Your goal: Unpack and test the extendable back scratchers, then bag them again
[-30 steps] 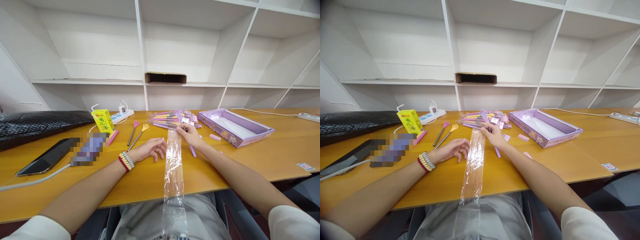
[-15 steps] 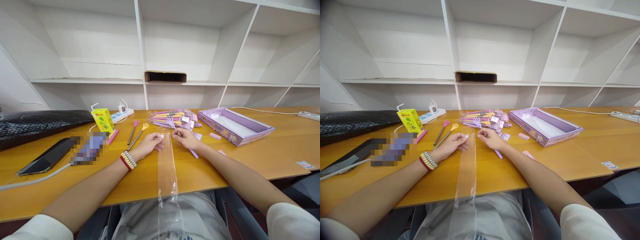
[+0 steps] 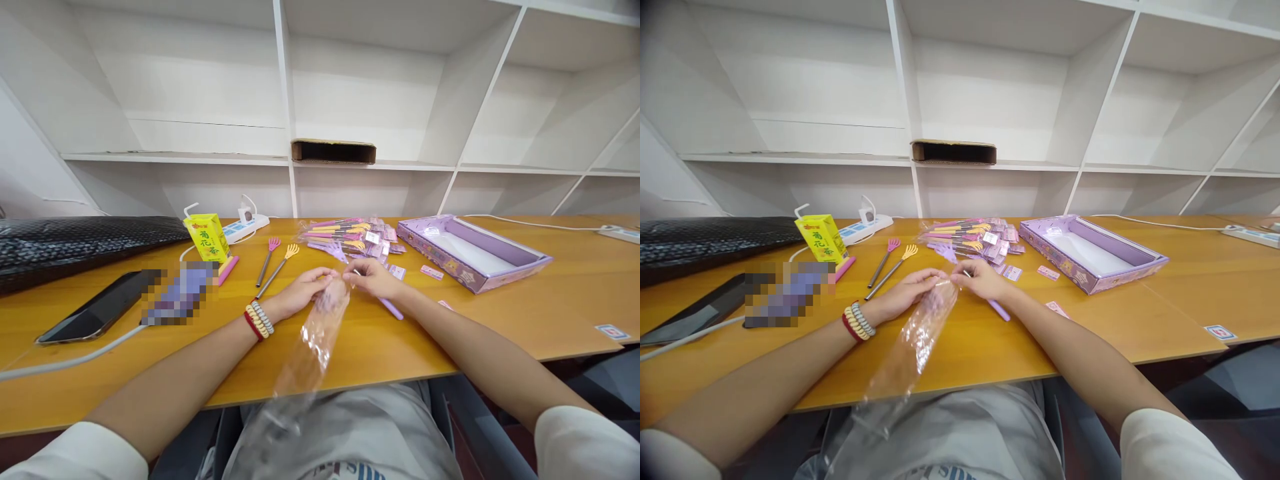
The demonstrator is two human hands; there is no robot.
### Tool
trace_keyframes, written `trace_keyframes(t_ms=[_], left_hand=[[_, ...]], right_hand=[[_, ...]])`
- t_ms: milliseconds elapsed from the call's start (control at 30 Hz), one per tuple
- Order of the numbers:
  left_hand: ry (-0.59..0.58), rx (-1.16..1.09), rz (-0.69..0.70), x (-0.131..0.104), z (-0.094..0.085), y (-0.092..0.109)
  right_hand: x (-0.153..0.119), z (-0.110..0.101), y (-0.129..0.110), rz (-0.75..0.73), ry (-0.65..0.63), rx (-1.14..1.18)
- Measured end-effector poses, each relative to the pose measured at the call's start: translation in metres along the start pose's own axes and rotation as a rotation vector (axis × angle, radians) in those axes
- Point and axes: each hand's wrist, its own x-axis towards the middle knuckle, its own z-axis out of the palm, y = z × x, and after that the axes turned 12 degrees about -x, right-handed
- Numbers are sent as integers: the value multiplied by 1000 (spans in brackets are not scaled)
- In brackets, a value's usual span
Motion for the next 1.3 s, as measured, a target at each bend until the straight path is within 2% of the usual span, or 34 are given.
trace_keyframes(t_ms=[100, 200, 267, 333, 433, 500, 567, 667, 767, 833, 933, 1000, 1067, 1133, 1200, 1300], left_hand=[[71, -245, 4, 0, -2, 2], [-39, -438, -33, -1, -9, 4], [-63, -398, -31, -1, -11, 2], [-5, -240, -29, -2, -9, -1], [46, -58, -34, -2, 1, -5], [96, -67, -21, 0, 6, -6], [199, -142, -4, 2, 6, -4], [322, -255, -5, 5, -2, -3], [369, -276, 26, 9, -9, -4], [402, -265, 68, 11, -11, -5], [448, -175, 141, 13, -13, -6], [424, -83, 181, 12, -14, -5], [315, -15, 187, 10, -14, -3], [172, 20, 156, 8, -14, -1], [79, 20, 101, 6, -12, -1], [82, -90, 10, 4, -8, -1]], right_hand=[[3, -2, 0, 134, 169, 232], [6, -6, 1, 184, 320, 421], [8, -8, 2, 226, 429, 499], [9, -9, 3, 258, 531, 521], [10, -5, 3, 280, 594, 453], [9, 0, -1, 269, 550, 397], [6, 6, -7, 233, 463, 358], [1, 11, -16, 179, 284, 294], [-2, 12, -21, 155, 116, 213], [-3, 11, -19, 147, 99, 170], [0, 7, -11, 163, 181, 133], [1, 4, -5, 166, 234, 57], [1, 2, -1, 140, 243, -62], [1, 2, 0, 92, 188, -152], [-1, 3, -2, 40, 106, -189], [-3, 7, -5, -3, 38, -245]])
